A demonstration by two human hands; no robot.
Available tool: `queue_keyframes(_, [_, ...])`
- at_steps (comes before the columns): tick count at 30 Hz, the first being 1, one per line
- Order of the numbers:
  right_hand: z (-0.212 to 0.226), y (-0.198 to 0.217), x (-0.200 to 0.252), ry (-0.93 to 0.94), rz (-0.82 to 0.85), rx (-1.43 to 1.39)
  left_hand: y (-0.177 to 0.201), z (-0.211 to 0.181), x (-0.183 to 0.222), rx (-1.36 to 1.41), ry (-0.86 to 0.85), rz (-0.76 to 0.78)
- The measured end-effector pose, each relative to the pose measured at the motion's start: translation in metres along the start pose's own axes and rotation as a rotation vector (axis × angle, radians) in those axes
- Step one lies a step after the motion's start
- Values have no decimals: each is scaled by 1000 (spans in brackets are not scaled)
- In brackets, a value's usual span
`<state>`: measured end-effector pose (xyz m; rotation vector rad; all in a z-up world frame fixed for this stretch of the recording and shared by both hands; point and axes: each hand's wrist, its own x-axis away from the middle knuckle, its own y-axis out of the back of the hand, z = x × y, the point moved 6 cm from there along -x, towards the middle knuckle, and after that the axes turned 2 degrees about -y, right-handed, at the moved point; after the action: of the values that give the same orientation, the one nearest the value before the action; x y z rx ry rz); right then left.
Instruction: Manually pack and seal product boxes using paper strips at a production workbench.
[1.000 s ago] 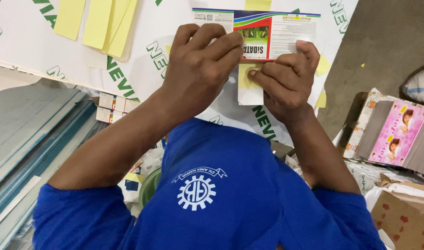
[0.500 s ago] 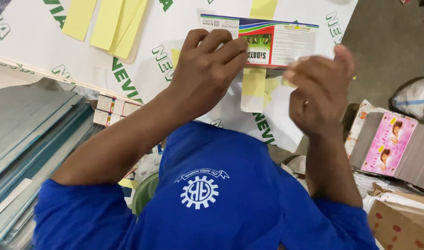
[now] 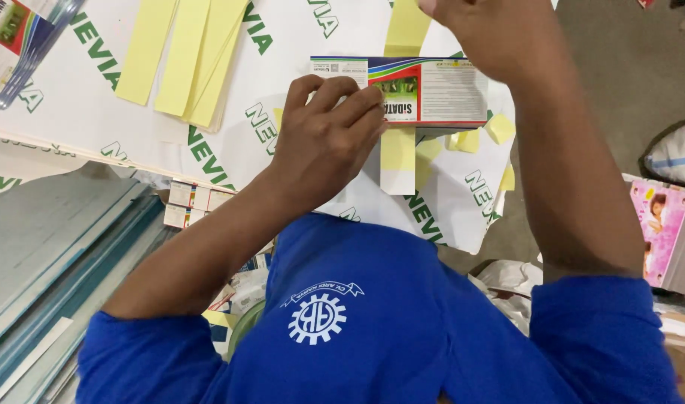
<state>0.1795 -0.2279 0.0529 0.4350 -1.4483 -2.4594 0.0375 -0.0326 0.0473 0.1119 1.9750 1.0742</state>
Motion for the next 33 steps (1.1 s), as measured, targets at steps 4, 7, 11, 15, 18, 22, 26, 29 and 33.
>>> queue_keyframes(4, [45, 17, 52, 163, -49, -70, 1, 2, -2, 23, 4, 7])
queue_keyframes(7, [77, 13, 88, 344, -142, 104, -2, 2, 0, 35, 12, -1])
queue_keyframes(11, [73, -4, 112, 332, -213, 197, -4, 3, 1, 20, 14, 0])
queue_keyframes(15, [75, -9, 115, 344, -257, 194, 0, 2, -1, 22, 7, -4])
queue_keyframes(18, [72, -14, 115, 341, -267, 214, 1, 1, -2, 13, 6, 0])
queue_keyframes(22, [64, -21, 113, 334, -260, 224, -2, 1, -1, 7, 6, 8])
queue_keyframes(26, [62, -22, 113, 360, -269, 211, -1, 1, -1, -5, 0, 0])
queue_keyframes(29, [63, -21, 116, 365, -262, 227, -1, 1, 0, -2, 2, -5])
queue_keyframes(33, [72, -19, 118, 361, -244, 301, -4, 3, 4, 6, -4, -13])
